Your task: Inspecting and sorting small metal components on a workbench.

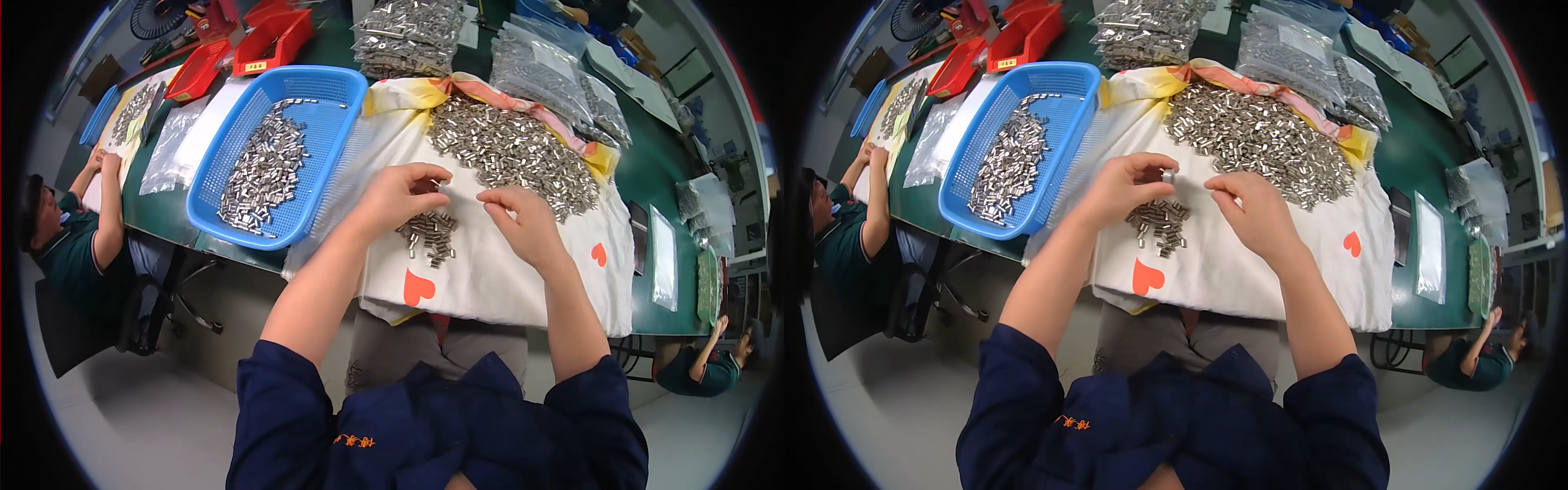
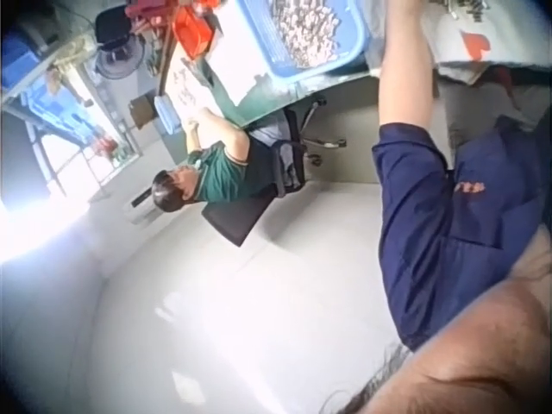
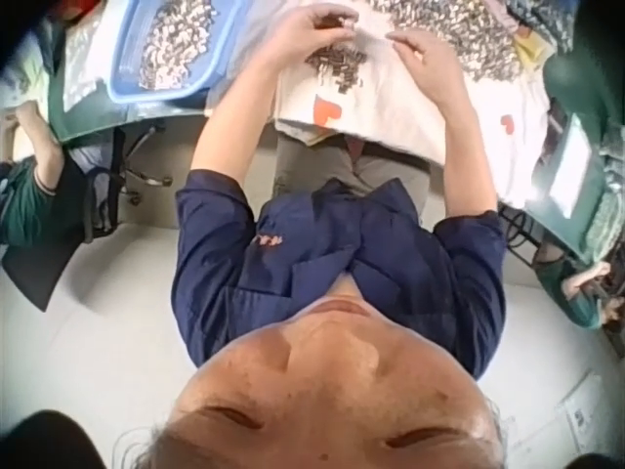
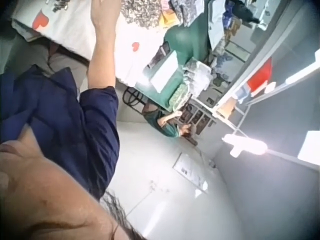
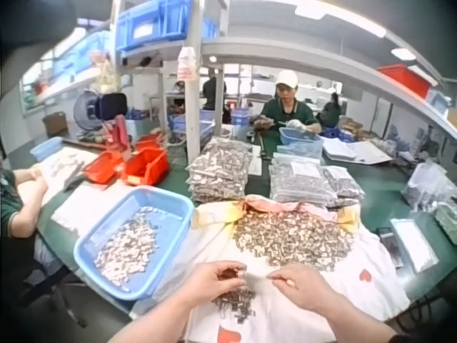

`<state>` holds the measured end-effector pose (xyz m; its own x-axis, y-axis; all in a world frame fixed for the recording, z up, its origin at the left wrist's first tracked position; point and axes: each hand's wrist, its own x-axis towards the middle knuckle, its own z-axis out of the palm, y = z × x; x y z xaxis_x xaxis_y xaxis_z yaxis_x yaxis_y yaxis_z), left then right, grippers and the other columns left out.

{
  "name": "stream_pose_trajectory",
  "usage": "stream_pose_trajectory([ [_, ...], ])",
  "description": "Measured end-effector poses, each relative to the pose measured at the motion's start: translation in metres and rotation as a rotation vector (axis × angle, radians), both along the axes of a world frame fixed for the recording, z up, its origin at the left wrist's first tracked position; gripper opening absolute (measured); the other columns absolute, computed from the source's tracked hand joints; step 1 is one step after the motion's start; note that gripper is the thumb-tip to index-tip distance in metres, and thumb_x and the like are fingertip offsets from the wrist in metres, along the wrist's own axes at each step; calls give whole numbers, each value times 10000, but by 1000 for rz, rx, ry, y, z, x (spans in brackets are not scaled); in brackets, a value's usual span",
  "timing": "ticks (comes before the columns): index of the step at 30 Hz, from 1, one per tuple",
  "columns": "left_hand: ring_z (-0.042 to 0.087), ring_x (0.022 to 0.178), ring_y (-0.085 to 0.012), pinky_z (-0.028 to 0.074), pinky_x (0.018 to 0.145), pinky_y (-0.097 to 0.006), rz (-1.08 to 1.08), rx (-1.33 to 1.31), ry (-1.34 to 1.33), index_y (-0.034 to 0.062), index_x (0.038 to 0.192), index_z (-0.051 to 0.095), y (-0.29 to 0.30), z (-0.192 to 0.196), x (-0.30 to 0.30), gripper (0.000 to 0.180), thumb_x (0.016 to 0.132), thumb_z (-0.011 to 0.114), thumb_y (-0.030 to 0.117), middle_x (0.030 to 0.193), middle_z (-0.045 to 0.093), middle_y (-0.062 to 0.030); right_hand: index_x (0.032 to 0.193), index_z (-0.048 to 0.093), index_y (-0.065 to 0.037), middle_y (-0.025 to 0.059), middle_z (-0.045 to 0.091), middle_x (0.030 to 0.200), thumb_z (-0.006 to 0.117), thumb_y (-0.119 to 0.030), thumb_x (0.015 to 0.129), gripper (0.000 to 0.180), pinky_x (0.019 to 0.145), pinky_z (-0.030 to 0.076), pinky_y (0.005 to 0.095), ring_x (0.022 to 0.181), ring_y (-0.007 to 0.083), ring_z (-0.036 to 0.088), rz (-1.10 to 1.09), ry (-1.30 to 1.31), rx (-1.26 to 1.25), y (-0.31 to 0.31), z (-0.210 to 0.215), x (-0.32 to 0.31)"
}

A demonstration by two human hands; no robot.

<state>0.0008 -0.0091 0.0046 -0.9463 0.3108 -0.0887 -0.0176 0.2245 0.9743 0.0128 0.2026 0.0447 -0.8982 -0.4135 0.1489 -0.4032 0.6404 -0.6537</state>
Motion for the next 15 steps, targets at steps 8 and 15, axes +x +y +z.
stream_pose_trajectory([
  [8, 578, 758, -65, 470, 680, -199, -69, 106, 48, 44, 1043, 603, 37, 29, 25, 303, 750, 655, 101, 888, 635, -38, 913, 617, -20, 110, 609, 850, 540, -64, 790, 152, 684, 451, 292, 760, 217, 576, -320, 50, -92, 72, -39, 36],
  [15, 591, 812, -224, 476, 695, -329, -394, -641, 760, 105, 918, 631, 94, 7, 50, 240, 685, 648, 165, 959, 598, -86, 900, 611, -23, 111, 600, 843, 533, -37, 778, 146, 713, 444, 320, 794, 247, 562, -298, 132, -91, 74, -44, 54],
])
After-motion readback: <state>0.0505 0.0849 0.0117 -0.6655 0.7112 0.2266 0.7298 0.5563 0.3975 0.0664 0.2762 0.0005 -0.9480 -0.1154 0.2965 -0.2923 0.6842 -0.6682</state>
